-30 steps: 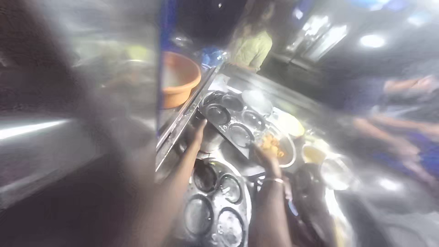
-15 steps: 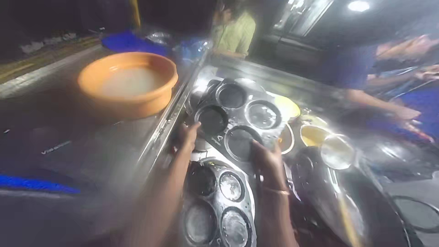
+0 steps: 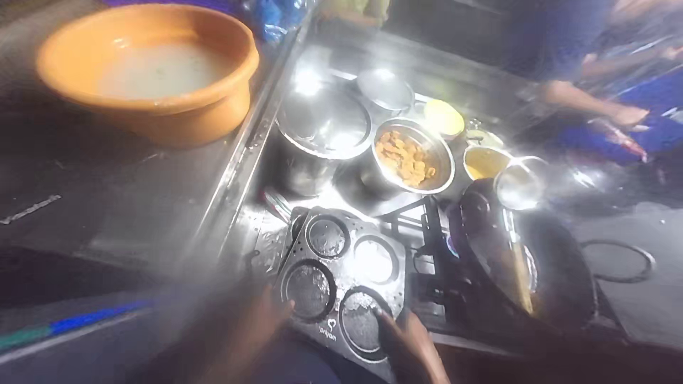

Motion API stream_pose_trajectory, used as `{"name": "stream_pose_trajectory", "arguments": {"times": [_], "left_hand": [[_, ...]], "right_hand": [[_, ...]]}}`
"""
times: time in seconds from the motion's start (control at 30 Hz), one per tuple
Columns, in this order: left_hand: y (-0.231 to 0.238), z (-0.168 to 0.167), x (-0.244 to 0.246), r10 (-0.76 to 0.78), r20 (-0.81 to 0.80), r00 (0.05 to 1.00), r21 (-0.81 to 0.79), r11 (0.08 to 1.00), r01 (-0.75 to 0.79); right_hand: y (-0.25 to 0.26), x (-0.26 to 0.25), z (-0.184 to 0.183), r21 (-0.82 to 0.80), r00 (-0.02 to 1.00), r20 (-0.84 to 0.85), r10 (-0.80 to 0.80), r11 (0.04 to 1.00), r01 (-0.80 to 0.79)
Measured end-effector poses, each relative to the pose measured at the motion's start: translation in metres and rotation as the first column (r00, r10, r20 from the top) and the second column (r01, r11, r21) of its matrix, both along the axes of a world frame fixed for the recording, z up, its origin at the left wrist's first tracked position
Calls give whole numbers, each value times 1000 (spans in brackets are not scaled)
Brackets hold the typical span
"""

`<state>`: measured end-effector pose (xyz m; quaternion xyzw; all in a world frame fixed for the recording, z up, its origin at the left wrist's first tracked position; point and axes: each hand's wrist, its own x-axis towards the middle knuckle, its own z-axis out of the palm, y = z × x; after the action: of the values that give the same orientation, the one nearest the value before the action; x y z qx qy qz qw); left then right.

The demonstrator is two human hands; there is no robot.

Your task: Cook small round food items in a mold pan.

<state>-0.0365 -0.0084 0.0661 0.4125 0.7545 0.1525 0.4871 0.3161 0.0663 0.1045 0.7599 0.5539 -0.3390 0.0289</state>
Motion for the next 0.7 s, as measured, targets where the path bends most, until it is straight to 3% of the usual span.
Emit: {"name": "stream_pose_trajectory", "arguments": {"times": [0.07, 0.13, 0.17, 0.23, 0.3, 0.33, 0.4, 0.47, 0.57, 0.7], "left_hand": [[6, 0, 5, -58, -37, 998, -20, 998, 57], [9, -2, 8, -98, -53, 994, -31, 995, 96], [10, -2, 8, -126, -73, 989, -44, 991, 123], [9, 10, 8, -196, -147, 969, -108, 977, 181], [3, 23, 5, -199, -177, 964, -95, 978, 184], [-1, 30, 6, -186, -163, 969, -87, 981, 173], [-3, 54, 8, -108, -60, 992, -57, 993, 105], [-12, 53, 2, 25, -8, 1000, 67, 997, -24], [-43, 31, -4, 197, 92, 976, 211, 954, -213], [-77, 19, -23, 146, 60, 987, 170, 973, -155]], "right_hand": [[23, -8, 31, -33, 963, 216, 163, 987, -160], [67, -39, 69, 193, 966, 161, 205, 953, -234], [103, -58, 81, 336, 969, 35, 244, 910, -241], [193, -105, 87, 530, 909, -311, 276, 845, -75], [277, -154, 87, 523, 859, -494, 132, 835, 173], [308, -172, 85, 501, 866, -497, 64, 835, 226], [351, -192, 87, 525, 941, -335, 53, 839, 140], [374, -201, 96, 524, 985, -150, 82, 852, 9], [393, -191, 89, 466, 989, -124, 75, 885, -9], [391, -192, 99, 402, 969, -245, 29, 913, 74]]}}
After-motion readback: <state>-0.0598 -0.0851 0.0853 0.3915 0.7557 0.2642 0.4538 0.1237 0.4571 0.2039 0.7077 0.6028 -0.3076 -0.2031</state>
